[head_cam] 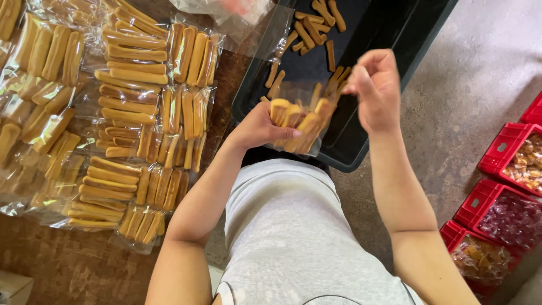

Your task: The person packs breadsticks by hand, picking them from a bin and placing them into plastic bags. They then place the filled bags onto a table next to other stacks of bags.

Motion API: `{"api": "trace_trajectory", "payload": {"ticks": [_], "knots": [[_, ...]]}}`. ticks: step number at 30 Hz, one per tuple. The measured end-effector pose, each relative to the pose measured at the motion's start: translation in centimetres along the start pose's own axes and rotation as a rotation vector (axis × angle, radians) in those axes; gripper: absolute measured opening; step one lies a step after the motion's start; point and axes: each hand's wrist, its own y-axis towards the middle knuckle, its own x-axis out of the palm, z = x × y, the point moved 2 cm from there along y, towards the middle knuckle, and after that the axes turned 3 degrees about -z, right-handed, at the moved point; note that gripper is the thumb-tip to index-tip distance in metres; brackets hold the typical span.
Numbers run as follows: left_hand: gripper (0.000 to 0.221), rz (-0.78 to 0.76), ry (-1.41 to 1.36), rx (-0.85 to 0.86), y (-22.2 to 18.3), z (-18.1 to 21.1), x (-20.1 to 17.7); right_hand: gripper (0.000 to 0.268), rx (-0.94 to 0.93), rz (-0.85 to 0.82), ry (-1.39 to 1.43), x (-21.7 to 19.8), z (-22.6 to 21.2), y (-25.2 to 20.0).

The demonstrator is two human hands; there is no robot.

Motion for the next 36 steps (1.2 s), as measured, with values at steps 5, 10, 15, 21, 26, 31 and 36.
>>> {"api": "trace_trajectory", "payload": {"ticks": [5,10,15,21,26,31,36], "knots": [[0.033,0.033,-0.014,0.034,-0.2,-0.1,-0.4,0.029,0.235,-0.081,0.120,3.2,4.4,-2.5],[0.033,0.141,-0.149,-0.023,-0.3,-1.2,-0.7,0.016,0.161,0.083,0.245,3.0,6.4,-3.4],[0.036,0.164,-0.210,-0.016,-1.0,-2.6,-1.1,0.007,0.056,0.038,0.055,3.7,5.5,-2.1],[0.038,0.203,-0.172,0.098,-2.4,-2.6,-1.9,0.009,0.026,0.049,-0.331,5.6,4.3,-1.7],[0.034,0.276,-0.047,0.214,-4.0,-2.2,-1.8,0.008,0.023,-0.118,-0.429,7.5,4.5,-1.5],[0.018,0.529,0.085,0.193,-5.4,-4.0,-3.4,0.017,0.158,-0.096,-0.218,8.4,5.9,-0.6],[0.006,0.907,-0.274,0.416,-11.2,-3.1,-11.4,0.019,0.161,0.070,-0.137,6.3,6.3,0.1]]}}
